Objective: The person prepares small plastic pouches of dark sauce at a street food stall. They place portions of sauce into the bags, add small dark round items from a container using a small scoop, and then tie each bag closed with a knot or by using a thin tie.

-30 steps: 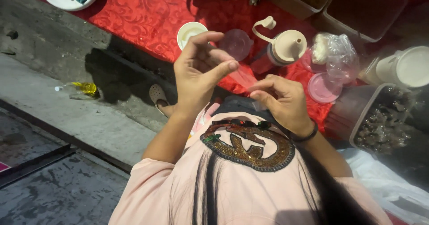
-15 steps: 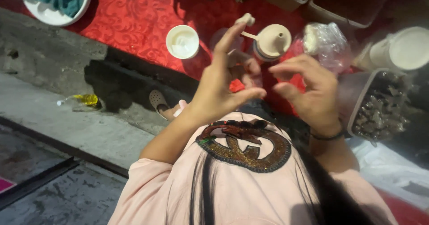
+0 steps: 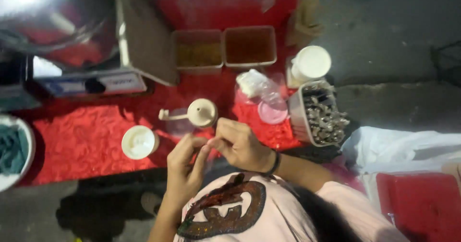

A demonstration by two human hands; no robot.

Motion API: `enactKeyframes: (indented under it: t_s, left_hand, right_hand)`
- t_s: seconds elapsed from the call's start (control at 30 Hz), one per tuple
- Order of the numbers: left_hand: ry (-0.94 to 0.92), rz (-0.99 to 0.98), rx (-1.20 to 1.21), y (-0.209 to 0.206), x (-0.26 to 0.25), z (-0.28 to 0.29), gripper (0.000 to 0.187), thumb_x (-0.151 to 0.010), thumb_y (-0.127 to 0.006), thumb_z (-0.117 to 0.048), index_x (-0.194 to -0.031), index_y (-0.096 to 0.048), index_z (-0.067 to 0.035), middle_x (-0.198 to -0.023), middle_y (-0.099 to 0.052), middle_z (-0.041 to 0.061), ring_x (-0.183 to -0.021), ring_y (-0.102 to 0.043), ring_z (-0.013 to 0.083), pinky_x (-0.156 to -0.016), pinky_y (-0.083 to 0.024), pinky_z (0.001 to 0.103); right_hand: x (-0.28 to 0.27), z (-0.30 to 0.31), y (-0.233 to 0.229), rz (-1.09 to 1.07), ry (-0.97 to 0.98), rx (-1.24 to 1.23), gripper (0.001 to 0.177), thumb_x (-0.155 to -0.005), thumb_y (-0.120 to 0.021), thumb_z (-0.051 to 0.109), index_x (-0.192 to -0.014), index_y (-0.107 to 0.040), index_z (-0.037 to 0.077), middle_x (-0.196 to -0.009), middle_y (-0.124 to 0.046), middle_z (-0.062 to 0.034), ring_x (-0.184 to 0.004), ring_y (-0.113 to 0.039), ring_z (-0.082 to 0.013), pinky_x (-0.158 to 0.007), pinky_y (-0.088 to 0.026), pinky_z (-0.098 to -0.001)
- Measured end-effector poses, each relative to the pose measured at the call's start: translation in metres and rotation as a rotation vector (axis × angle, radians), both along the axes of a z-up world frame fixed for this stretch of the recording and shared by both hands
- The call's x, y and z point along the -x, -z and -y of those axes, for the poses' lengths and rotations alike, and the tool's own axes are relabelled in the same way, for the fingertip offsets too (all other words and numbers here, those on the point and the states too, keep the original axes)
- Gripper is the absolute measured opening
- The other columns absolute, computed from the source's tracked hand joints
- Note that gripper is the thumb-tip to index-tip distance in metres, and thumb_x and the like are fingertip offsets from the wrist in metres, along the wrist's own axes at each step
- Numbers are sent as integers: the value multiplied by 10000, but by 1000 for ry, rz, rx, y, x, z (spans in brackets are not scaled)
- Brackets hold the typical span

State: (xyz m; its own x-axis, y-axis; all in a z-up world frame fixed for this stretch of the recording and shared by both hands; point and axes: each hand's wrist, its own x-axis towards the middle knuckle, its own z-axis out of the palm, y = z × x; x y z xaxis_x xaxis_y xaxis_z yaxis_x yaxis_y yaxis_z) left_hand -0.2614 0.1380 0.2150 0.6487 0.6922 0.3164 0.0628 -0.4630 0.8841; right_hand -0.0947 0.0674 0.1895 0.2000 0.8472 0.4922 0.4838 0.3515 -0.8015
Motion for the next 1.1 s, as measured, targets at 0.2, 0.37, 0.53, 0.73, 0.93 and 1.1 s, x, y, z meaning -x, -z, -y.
enactKeyframes:
  t_s: [0.2,0.37,0.53,0.73,0.93,1.1]
  left_hand:
    - [-72,58,59,-6,-6,0,64,-933,-734,-145,-899,-716,-94,-671,-511,38,-542,-458,164,-539,-390,311]
    - [-127,-31,-155,0,-4,-8,81,-974,-695,-153,-913,-723,-107,-650,-541,43,-543,-518,261,-538,-441,353]
    - [-256,-200,-582,-15,2,-31,45,-985,-713,-110,-1025,-711,-89,-830,-610,116,-794,-676,370,-635,-542,404]
    - [-290,-428,-972,-29,-6,-54,59,-983,-709,-172,-950,-692,-125,-833,-592,31,-776,-642,223,-594,-535,303]
    - [-181,-500,-1079,-23,-14,-60,100,-954,-691,-186,-951,-693,-86,-823,-528,34,-775,-581,211,-557,-501,288]
    - [-198,-548,-1199,-14,-23,-62,102,-927,-682,-181,-904,-682,-82,-837,-503,35,-794,-561,213,-554,-477,295]
  right_hand:
    - [2,-2,-17,-20,63,-67,182,-1005,-678,212,-861,-677,102,-751,-619,-51,-661,-667,-285,-587,-540,-358]
    - [-7,3,-8,-75,75,-4,210,-1030,-631,213,-844,-668,125,-729,-607,-65,-634,-634,-291,-588,-504,-376]
    - [-39,11,19,-125,100,25,216,-1081,-567,253,-960,-660,100,-796,-664,-51,-678,-669,-202,-662,-526,-338]
    - [-60,22,27,-181,170,115,151,-1092,-578,81,-1016,-671,-10,-716,-624,-66,-660,-648,-156,-632,-496,-288]
    - [-69,30,31,-193,178,149,160,-1093,-599,86,-1031,-693,-28,-716,-626,-86,-654,-647,-165,-654,-526,-308]
    - [-69,30,30,-169,176,155,171,-1095,-620,106,-1018,-698,-26,-721,-630,-95,-656,-656,-180,-646,-532,-328]
